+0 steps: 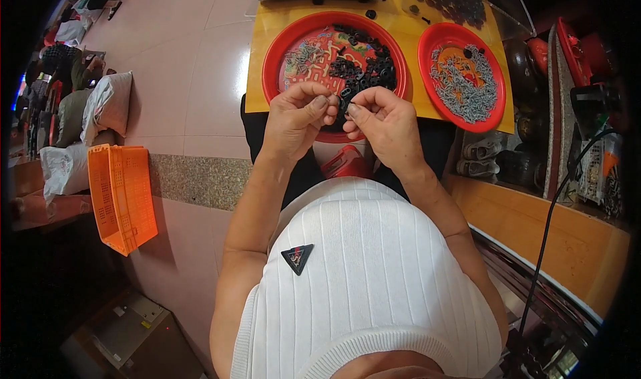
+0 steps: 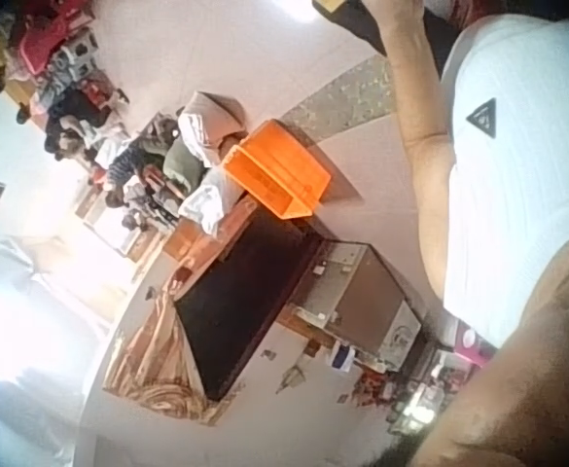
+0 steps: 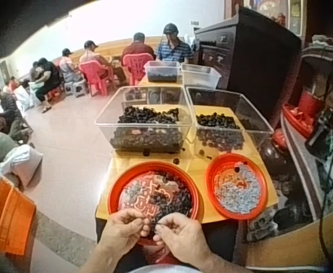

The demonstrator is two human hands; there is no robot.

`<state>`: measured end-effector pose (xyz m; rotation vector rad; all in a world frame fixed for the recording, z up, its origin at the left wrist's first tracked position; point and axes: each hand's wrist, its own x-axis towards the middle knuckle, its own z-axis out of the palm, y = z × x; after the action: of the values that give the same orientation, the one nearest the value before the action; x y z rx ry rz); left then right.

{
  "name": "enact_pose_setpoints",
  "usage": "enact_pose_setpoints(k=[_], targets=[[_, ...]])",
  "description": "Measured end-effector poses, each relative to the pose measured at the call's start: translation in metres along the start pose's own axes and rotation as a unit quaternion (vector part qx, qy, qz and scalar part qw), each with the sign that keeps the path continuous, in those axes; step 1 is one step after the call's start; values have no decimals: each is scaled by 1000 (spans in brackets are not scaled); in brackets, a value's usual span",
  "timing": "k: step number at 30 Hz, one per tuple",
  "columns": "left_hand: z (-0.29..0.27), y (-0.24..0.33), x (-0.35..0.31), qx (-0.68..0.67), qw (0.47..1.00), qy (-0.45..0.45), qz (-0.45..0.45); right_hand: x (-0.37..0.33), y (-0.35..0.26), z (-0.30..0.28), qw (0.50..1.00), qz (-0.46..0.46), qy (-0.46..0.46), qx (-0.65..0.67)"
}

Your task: The person sorts and inspects small black plastic manufacturing components by hand.

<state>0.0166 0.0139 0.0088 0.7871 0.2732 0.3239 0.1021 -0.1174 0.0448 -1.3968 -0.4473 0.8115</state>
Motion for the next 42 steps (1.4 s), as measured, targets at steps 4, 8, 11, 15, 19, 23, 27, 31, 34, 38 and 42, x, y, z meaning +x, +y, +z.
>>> enact_pose_setpoints(k=[4,8,11,15,19,23,27,31,34,38,42], targets=[[-1,-9,-3,-59,998,-2,14,-4,-3,7,1000,-25,3,-11],[0,-12,-5,-77,997,-19,24,-4,-3,11,999,-41,12,-32],[11,-8,-9,-85,996,0,21,-4,0,12,998,-42,17,-38],[12,-8,-12,-69,997,1,19,-4,2,11,997,-49,19,-50],[13,-9,-14,-30,999,15,37,-6,1,12,997,-52,23,-58],[13,-12,-14,53,995,29,83,-6,4,11,994,-63,37,-81],[15,-12,-15,122,987,32,99,-5,12,8,984,-100,49,-140],[14,-13,-15,137,986,31,92,-5,13,8,981,-117,48,-145],[14,-19,-14,126,988,38,84,-5,8,8,989,-74,22,-129],[23,-22,-13,88,991,73,72,1,12,6,995,-66,34,-73],[27,-21,-12,78,991,73,85,6,10,1,998,-63,24,-21]])
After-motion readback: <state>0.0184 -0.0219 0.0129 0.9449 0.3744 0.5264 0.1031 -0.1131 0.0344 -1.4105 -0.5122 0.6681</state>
